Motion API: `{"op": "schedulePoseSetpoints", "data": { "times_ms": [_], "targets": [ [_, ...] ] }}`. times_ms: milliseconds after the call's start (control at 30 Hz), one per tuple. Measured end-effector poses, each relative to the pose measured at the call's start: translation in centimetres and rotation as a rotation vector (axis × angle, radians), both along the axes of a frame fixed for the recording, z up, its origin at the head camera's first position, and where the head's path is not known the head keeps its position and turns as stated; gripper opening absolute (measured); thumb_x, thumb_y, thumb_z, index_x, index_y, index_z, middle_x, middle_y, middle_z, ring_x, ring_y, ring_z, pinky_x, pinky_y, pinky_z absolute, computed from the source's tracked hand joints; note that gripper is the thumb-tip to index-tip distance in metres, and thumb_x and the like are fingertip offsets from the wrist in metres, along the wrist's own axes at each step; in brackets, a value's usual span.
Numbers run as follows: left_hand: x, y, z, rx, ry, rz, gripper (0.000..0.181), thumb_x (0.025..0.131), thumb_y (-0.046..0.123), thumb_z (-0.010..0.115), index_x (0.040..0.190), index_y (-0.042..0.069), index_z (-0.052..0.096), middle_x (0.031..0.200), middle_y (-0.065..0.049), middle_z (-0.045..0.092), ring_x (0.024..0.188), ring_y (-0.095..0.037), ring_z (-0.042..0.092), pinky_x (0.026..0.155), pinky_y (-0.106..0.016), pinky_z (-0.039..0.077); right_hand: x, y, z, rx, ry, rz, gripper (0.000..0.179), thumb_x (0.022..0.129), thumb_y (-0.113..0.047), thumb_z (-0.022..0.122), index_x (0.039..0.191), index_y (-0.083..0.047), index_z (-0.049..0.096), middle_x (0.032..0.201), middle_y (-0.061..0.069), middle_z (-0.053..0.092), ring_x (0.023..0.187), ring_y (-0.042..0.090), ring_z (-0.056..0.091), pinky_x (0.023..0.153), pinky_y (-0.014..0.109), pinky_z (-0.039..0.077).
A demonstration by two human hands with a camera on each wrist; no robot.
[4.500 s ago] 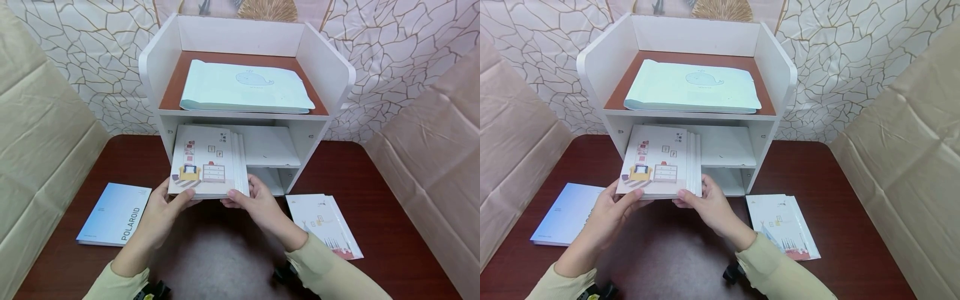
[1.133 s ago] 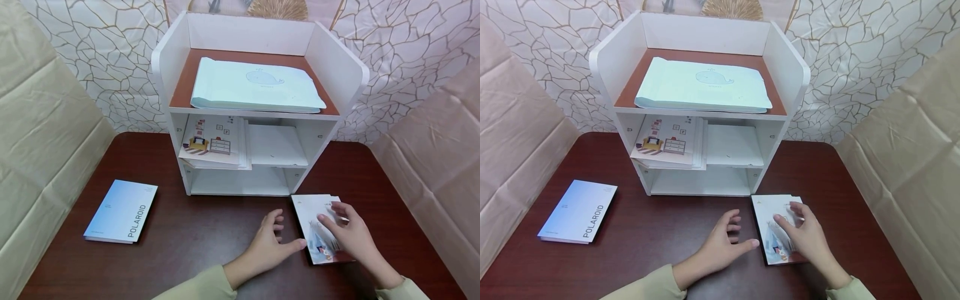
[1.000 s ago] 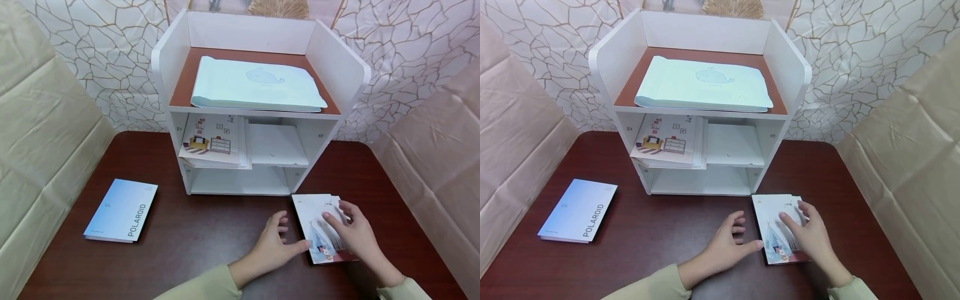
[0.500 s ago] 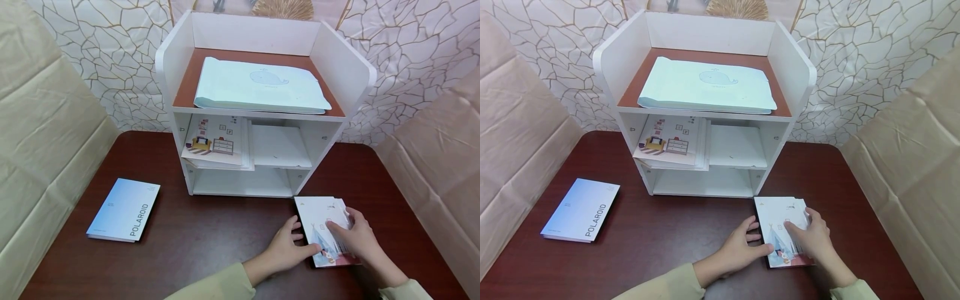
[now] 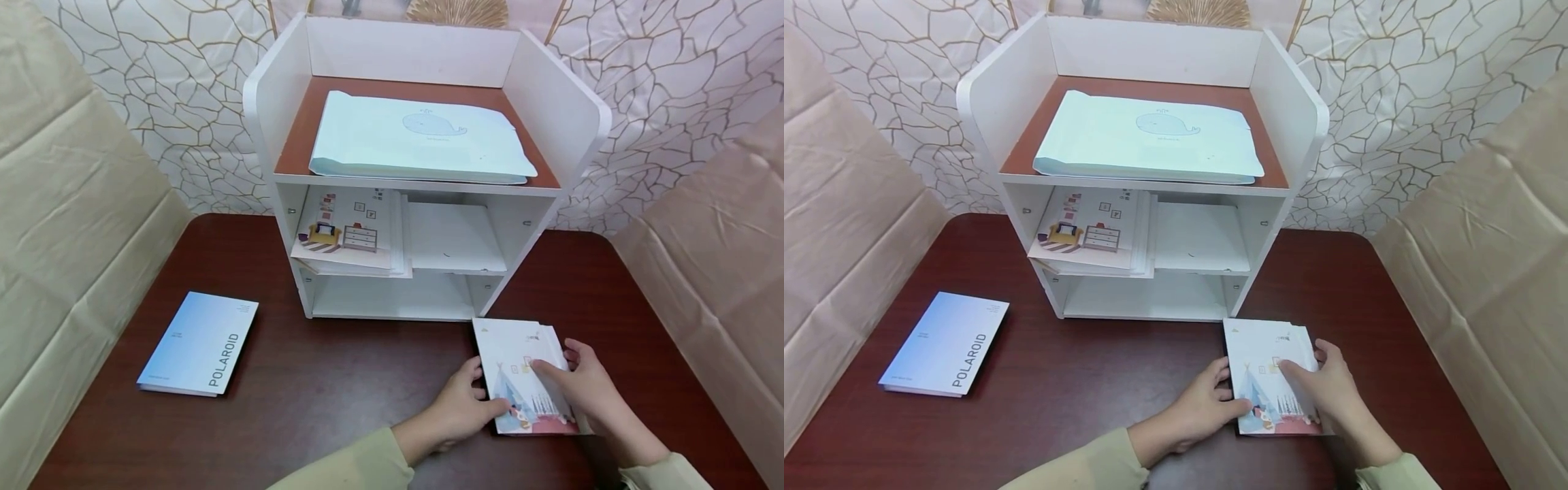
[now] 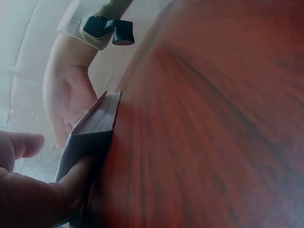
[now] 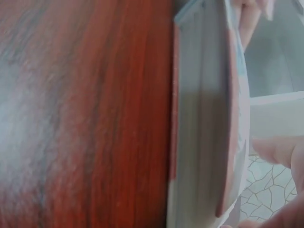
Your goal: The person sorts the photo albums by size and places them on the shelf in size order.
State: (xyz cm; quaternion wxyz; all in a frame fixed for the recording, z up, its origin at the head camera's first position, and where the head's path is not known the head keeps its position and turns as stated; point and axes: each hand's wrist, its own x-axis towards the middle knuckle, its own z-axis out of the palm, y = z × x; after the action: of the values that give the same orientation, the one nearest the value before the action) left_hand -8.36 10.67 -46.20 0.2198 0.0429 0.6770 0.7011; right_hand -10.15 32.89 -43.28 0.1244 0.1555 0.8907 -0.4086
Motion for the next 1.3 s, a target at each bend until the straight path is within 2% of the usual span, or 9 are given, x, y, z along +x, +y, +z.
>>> {"op": "schedulePoseSetpoints", "data": {
  "times_ms": [267,400,533,600,667,900,1033,1167,1300],
  "targets": [
    [0.1,-0.4,0.0,-0.038,-0.018,0.037,0.07,0.078,0.001,0.074,0.141,0.001,0.042,0.132,-0.014,0.051,0.101,-0.021,0.057,0.079,-0.032,0.053,-0.1,-0.3,0.3,-0.074,-0.055,-0.061,0.104,0.088,-0.05,0.066,0.147,0.014,0.01,0.139,0.033,0.029,0.121,0.04,0.037,0.102,0.052,0.036],
    [0.2,-0.8,0.1,-0.043,-0.001,0.048,0.07,0.077,0.0,0.074,0.139,0.0,0.043,0.13,-0.015,0.052,0.097,-0.02,0.058,0.077,-0.031,0.052,-0.1,-0.3,0.5,-0.06,-0.087,-0.073,0.105,0.087,-0.056,0.063,0.146,0.015,0.013,0.139,0.033,0.03,0.119,0.039,0.04,0.1,0.051,0.039],
    [0.3,-1.6,0.5,-0.049,0.016,0.03,0.07,0.077,0.003,0.075,0.139,0.0,0.043,0.131,-0.016,0.051,0.095,-0.019,0.058,0.075,-0.03,0.052,0.0,-0.4,0.6,-0.038,-0.083,-0.064,0.104,0.085,-0.062,0.062,0.145,0.014,0.022,0.133,0.03,0.04,0.107,0.032,0.052,0.086,0.038,0.05],
    [0.3,-2.0,0.9,-0.055,0.028,0.013,0.07,0.078,0.005,0.075,0.14,0.001,0.043,0.131,-0.015,0.051,0.095,-0.018,0.057,0.074,-0.029,0.052,0.0,-0.5,0.5,-0.043,-0.063,-0.058,0.101,0.085,-0.062,0.062,0.144,0.013,0.025,0.128,0.028,0.045,0.096,0.026,0.058,0.075,0.032,0.053],
    [0.4,-2.4,1.3,-0.055,0.039,-0.009,0.069,0.079,0.006,0.075,0.14,0.003,0.043,0.13,-0.011,0.052,0.093,-0.016,0.058,0.072,-0.028,0.052,0.1,-0.7,0.4,-0.082,-0.039,-0.05,0.097,0.086,-0.058,0.064,0.143,0.011,0.025,0.123,0.027,0.048,0.087,0.023,0.062,0.068,0.031,0.054],
    [0.7,-3.6,2.1,0.06,0.042,-0.071,0.065,0.082,0.001,0.071,0.138,0.009,0.04,0.1,-0.004,0.06,0.073,-0.013,0.066,0.061,-0.027,0.055,0.4,-2.0,0.3,-0.252,0.042,-0.027,0.087,0.09,-0.044,0.066,0.141,0.006,0.015,0.115,0.025,0.057,0.08,0.025,0.067,0.065,0.037,0.057],
    [0.5,-4.6,2.3,0.034,0.087,-0.074,0.065,0.084,0.005,0.071,0.14,0.01,0.039,0.104,-0.004,0.059,0.074,-0.011,0.065,0.063,-0.026,0.054,0.4,-2.8,0.8,-0.307,0.093,-0.018,0.084,0.09,-0.042,0.067,0.141,0.0,0.016,0.116,0.024,0.059,0.082,0.027,0.068,0.066,0.038,0.058],
    [0.4,-5.4,2.6,0.008,0.131,-0.071,0.068,0.085,0.008,0.07,0.144,0.011,0.035,0.112,-0.004,0.057,0.081,-0.009,0.064,0.065,-0.025,0.054,0.4,-3.6,1.5,-0.326,0.163,0.001,0.078,0.089,-0.04,0.068,0.141,-0.002,0.024,0.118,0.023,0.06,0.082,0.027,0.069,0.066,0.039,0.058],
    [0.4,-6.2,3.2,0.033,0.171,-0.076,0.073,0.086,0.008,0.067,0.148,0.013,0.029,0.116,-0.007,0.054,0.086,-0.011,0.064,0.065,-0.026,0.055,0.5,-4.4,2.3,-0.36,0.237,0.011,0.068,0.091,-0.034,0.068,0.138,-0.002,0.03,0.114,0.018,0.063,0.08,0.025,0.069,0.064,0.04,0.057]
  ]
}}
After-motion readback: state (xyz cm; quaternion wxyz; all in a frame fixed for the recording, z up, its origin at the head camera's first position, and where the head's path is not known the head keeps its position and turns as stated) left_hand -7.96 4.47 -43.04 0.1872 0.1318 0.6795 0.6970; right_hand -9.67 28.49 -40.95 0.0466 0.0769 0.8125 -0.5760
